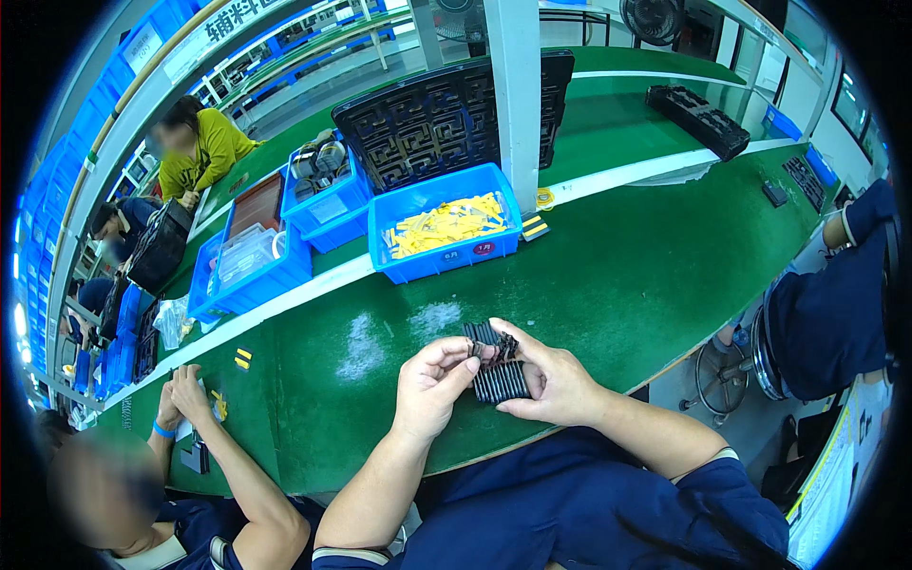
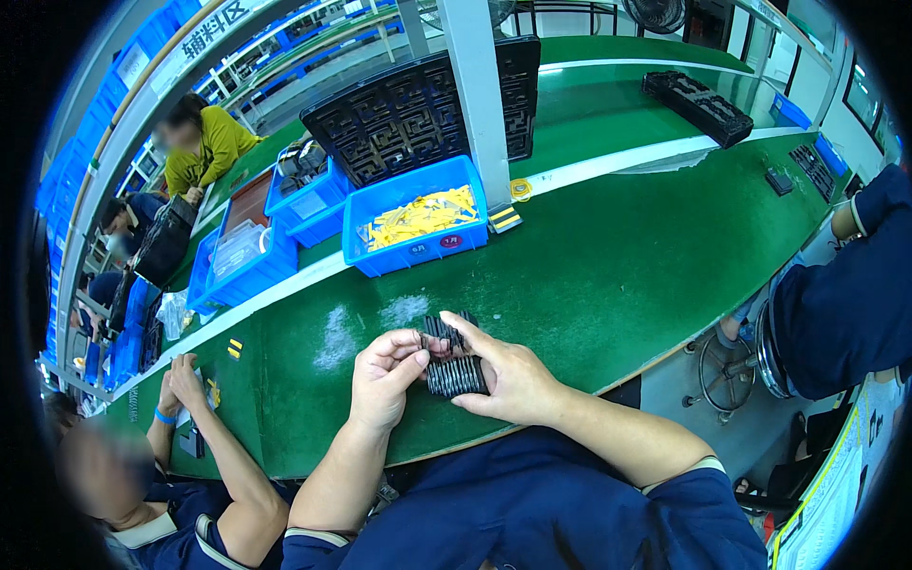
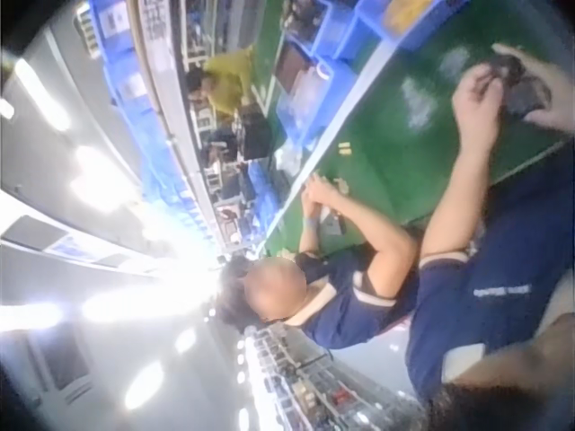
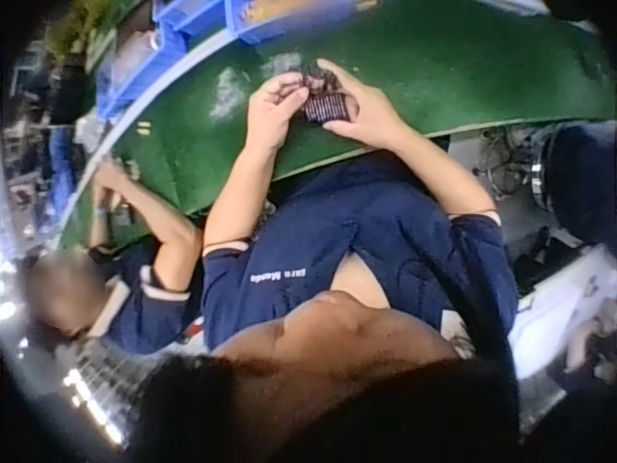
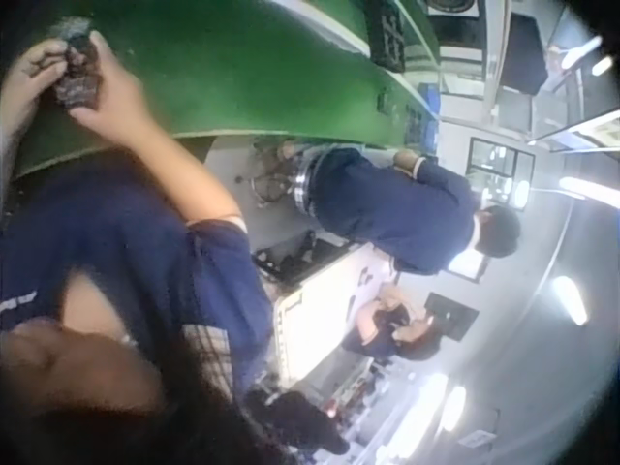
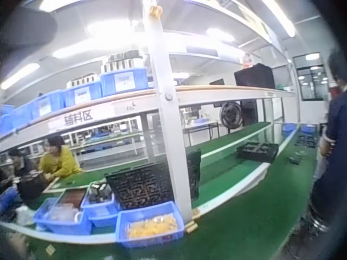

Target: The person assembles small electronic components by hand at a factory workstation. They pick up black rectangular parts and insert yellow plastic pieces into slots on the components, then place the finished units into a black tray. The process is repetitive and involves handling small parts with precision.

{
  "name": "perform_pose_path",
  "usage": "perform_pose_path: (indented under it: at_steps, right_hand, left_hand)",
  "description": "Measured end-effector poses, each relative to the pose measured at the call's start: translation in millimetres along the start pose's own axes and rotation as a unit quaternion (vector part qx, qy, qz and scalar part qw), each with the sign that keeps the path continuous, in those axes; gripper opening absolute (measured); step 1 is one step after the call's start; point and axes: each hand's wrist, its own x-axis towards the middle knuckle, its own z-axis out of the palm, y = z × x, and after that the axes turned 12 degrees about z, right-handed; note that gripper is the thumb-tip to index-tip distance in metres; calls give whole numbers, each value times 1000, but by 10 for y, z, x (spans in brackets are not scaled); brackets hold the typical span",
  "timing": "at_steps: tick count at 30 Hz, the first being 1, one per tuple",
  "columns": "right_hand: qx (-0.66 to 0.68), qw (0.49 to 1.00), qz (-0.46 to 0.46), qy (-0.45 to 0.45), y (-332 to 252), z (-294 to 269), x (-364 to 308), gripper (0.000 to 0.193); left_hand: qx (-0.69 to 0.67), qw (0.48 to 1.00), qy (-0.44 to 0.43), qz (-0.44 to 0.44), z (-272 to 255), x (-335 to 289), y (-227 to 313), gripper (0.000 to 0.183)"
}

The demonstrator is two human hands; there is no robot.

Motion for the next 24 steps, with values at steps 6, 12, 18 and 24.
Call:
perform_pose_path:
  at_steps: [6, 12, 18, 24]
  right_hand:
    - [-2, 999, -33, 28, -20, 52, -6, 112]
    - [5, 999, 53, -4, -108, 23, -21, 108]
    - [22, 998, -32, 49, 12, 92, -24, 102]
    - [1, 999, 8, 34, -37, 58, 22, 101]
  left_hand:
    - [32, 999, 20, 32, 30, 0, -51, 20]
    - [27, 999, 25, 40, 48, -6, -62, 20]
    - [-2, 998, -1, 61, 17, -15, -87, 18]
    - [20, 996, 6, 81, 38, -5, -96, 19]
